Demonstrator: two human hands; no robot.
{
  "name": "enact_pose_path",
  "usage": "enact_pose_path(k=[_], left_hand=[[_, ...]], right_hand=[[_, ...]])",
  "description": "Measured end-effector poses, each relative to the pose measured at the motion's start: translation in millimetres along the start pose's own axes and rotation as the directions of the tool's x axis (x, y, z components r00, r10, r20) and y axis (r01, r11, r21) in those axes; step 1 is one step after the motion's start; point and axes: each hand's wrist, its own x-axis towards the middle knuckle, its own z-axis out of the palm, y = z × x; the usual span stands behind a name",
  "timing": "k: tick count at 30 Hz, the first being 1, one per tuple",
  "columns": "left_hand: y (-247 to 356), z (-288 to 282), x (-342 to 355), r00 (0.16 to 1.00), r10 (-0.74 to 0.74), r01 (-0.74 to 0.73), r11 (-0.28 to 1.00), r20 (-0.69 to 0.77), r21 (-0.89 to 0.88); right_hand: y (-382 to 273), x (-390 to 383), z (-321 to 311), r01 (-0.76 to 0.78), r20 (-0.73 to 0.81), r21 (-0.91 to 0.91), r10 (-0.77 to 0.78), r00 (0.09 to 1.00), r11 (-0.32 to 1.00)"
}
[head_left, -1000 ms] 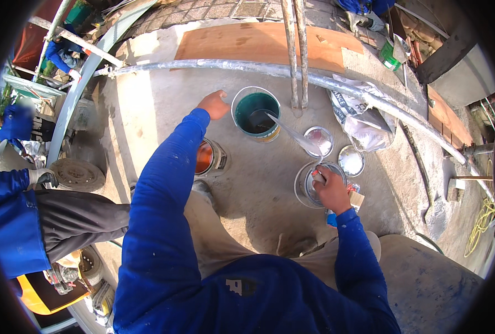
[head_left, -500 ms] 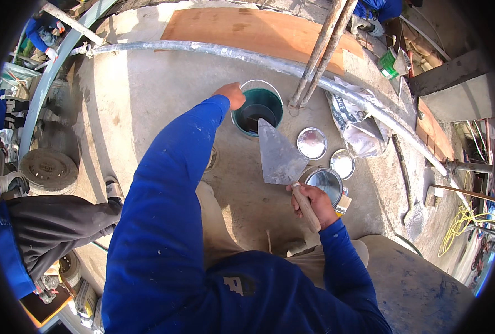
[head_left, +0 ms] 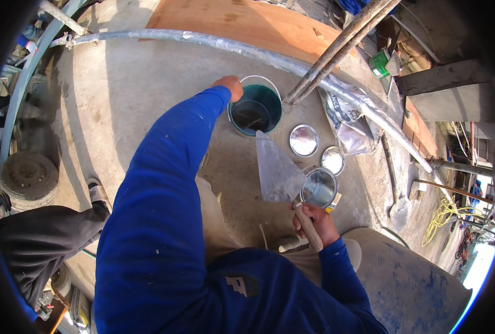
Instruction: The person uses a trowel to scoop white powder from a bag and adds it to a small metal paint can. They then pour liquid from the small can into a larger green bucket and stir the mixture with the trowel. The person repeats the process of adding powder and liquid between containers.
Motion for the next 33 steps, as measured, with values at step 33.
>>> enact_pose_path(k=[33], left_hand=[[0.0, -29.1, -35.4, 0.988, 0.153, -0.153, 0.988, -0.005, 0.002]], right_hand=[[34.9, -18.8, 44.4, 0.077, -0.091, -0.199, -0.096, 0.991, 0.977]])
